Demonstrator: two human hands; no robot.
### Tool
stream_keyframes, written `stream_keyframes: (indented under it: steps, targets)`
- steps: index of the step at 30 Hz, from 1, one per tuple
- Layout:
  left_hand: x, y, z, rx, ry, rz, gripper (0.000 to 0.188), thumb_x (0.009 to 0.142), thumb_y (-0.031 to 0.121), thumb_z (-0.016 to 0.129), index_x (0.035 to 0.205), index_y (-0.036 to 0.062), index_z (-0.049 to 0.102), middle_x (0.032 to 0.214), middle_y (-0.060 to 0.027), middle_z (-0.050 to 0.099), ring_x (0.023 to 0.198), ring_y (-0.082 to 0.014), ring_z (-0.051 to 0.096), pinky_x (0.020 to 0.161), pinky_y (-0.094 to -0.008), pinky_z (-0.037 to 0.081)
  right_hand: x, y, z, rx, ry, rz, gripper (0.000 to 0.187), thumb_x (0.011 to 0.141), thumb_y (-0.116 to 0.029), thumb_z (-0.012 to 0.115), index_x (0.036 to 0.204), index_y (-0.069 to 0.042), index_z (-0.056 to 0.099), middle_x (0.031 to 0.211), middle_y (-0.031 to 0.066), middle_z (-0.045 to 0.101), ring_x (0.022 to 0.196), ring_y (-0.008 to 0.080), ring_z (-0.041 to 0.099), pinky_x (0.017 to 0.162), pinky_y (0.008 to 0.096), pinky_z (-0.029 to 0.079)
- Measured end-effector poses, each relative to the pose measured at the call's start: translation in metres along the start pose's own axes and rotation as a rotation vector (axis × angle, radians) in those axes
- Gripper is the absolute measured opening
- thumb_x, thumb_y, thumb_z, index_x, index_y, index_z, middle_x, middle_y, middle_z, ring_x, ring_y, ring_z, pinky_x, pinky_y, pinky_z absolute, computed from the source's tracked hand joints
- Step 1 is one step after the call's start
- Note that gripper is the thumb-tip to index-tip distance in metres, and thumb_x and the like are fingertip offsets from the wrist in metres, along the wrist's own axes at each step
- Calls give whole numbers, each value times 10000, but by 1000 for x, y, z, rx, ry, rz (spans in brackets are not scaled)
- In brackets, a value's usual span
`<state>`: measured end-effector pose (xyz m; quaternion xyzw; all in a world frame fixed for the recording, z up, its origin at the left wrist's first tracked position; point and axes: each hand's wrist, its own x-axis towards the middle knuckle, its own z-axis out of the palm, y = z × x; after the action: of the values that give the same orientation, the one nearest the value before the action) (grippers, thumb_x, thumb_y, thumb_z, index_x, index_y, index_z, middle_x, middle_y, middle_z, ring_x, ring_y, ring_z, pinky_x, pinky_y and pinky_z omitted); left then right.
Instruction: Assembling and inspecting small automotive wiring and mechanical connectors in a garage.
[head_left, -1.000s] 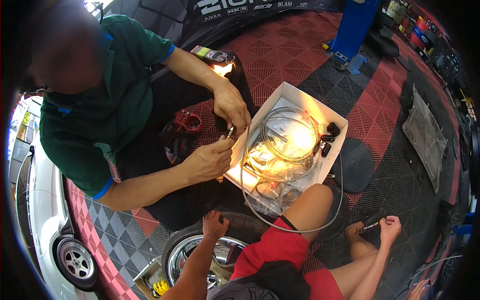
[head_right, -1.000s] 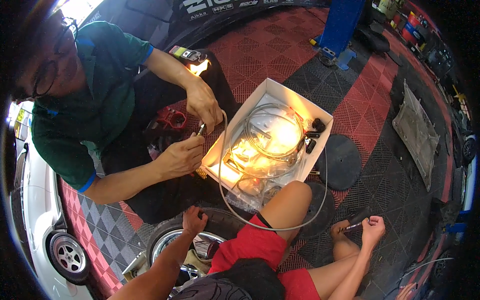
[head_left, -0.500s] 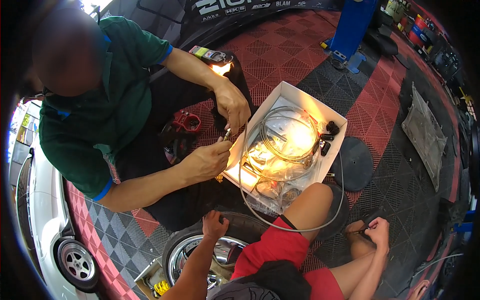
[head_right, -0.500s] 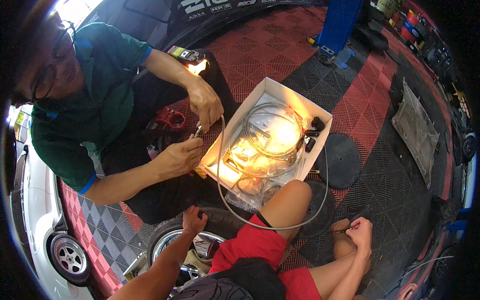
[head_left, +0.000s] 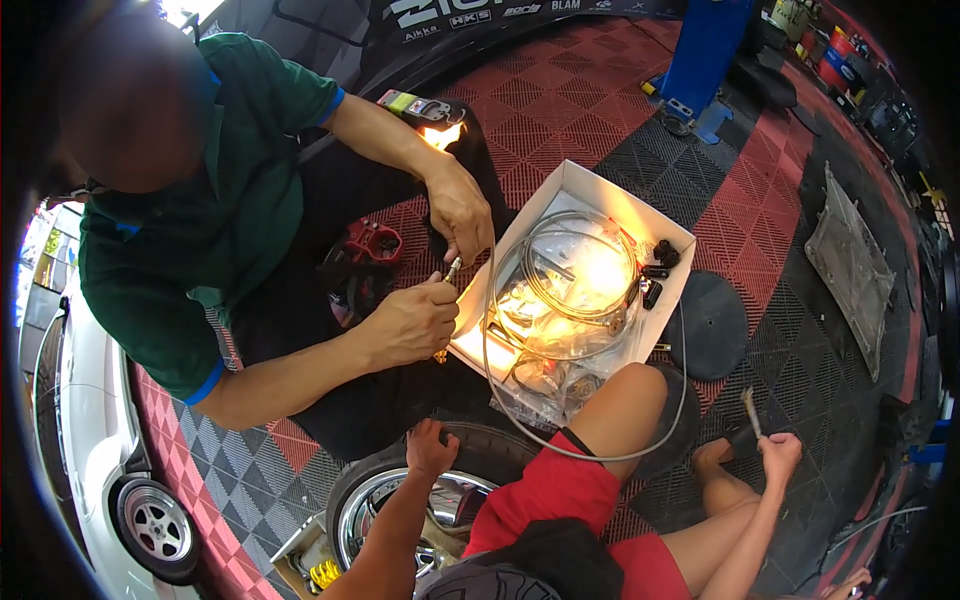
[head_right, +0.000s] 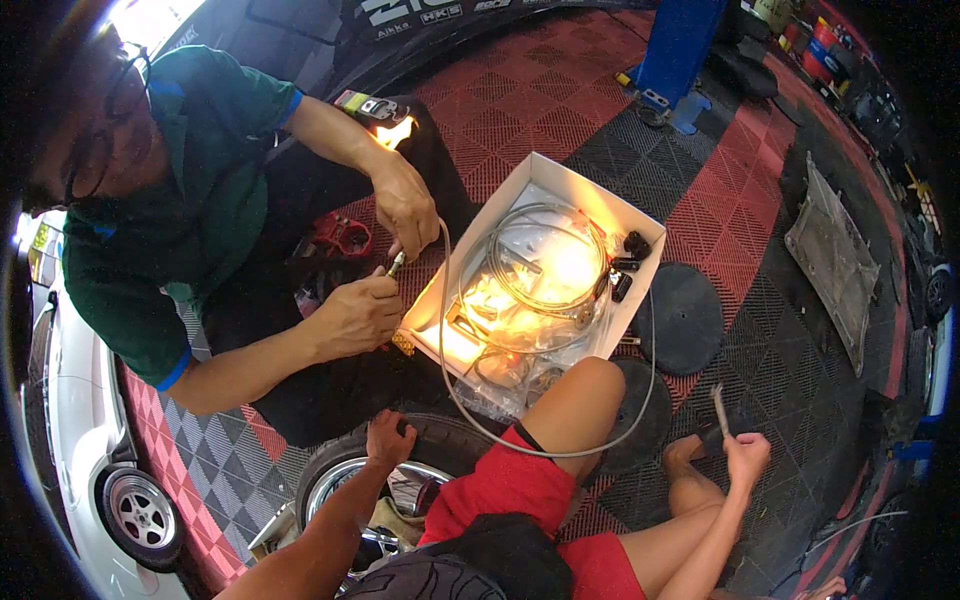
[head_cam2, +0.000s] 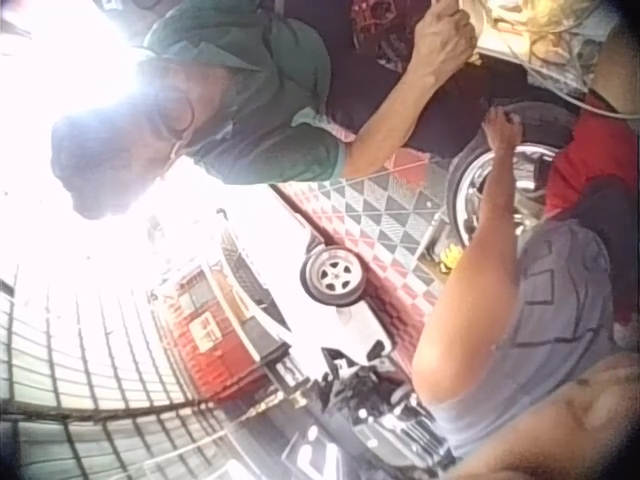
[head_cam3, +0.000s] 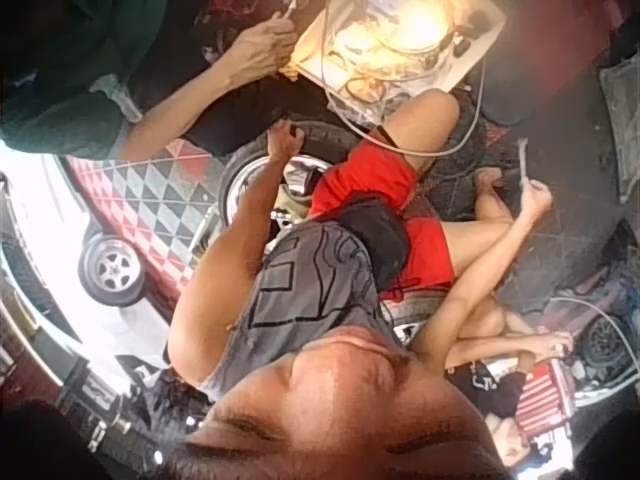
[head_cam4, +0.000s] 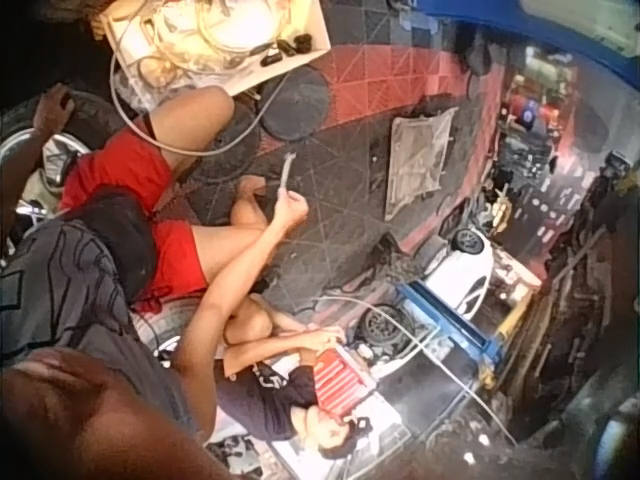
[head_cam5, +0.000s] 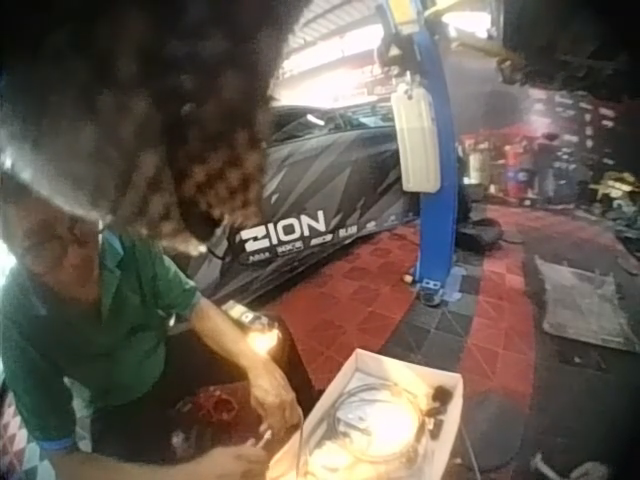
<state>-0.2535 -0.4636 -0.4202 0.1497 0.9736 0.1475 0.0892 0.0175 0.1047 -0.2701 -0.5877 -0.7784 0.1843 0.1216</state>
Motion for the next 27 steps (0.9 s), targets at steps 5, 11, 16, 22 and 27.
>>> stream_keyframes:
  steps: [5, 11, 16, 22, 27]
  targets:
    - [1, -3, 4, -22, -1, -2, 220, 752, 265, 593, 861, 77, 624, 951, -113, 577, 1013, -311, 550, 929, -465, 398, -14, -13, 7, -133, -45, -102, 227, 545, -102, 716, 716, 33, 650, 710, 204, 665, 680, 344, 666, 700, 383, 526]
    - [1, 1, 3, -43, -3, -2, 221, 753, 263, 597, 868, 76, 622, 963, -114, 578, 1025, -313, 549, 934, -469, 397, -5, -1, 7, 108, 102, -113, 246, 641, -32, 695, 856, 32, 593, 637, 84, 623, 599, 143, 601, 588, 294, 485]
    - [0, -3, 3, -44, -11, 0, 226, 751, 265, 599, 874, 76, 619, 966, -114, 578, 1036, -317, 547, 933, -473, 398, -13, -13, 11, 71, -67, -156, 219, 645, -17, 713, 820, 24, 587, 624, 103, 626, 573, 203, 612, 611, 333, 496]
    - [0, 0, 1, -6, 20, 0, 219, 746, 262, 604, 864, 77, 616, 963, -119, 575, 1034, -318, 547, 928, -481, 404, -17, -17, 7, -33, -108, -131, 211, 632, -41, 710, 795, 34, 599, 643, 134, 637, 616, 249, 639, 643, 358, 509]
    - [1, -1, 1, -38, -2, 10, 219, 748, 259, 605, 862, 72, 611, 960, -120, 573, 1032, -317, 547, 930, -482, 402, -19, -10, 8, -82, -161, -166, 208, 633, -49, 703, 796, 35, 605, 661, 145, 648, 626, 272, 646, 654, 370, 512]
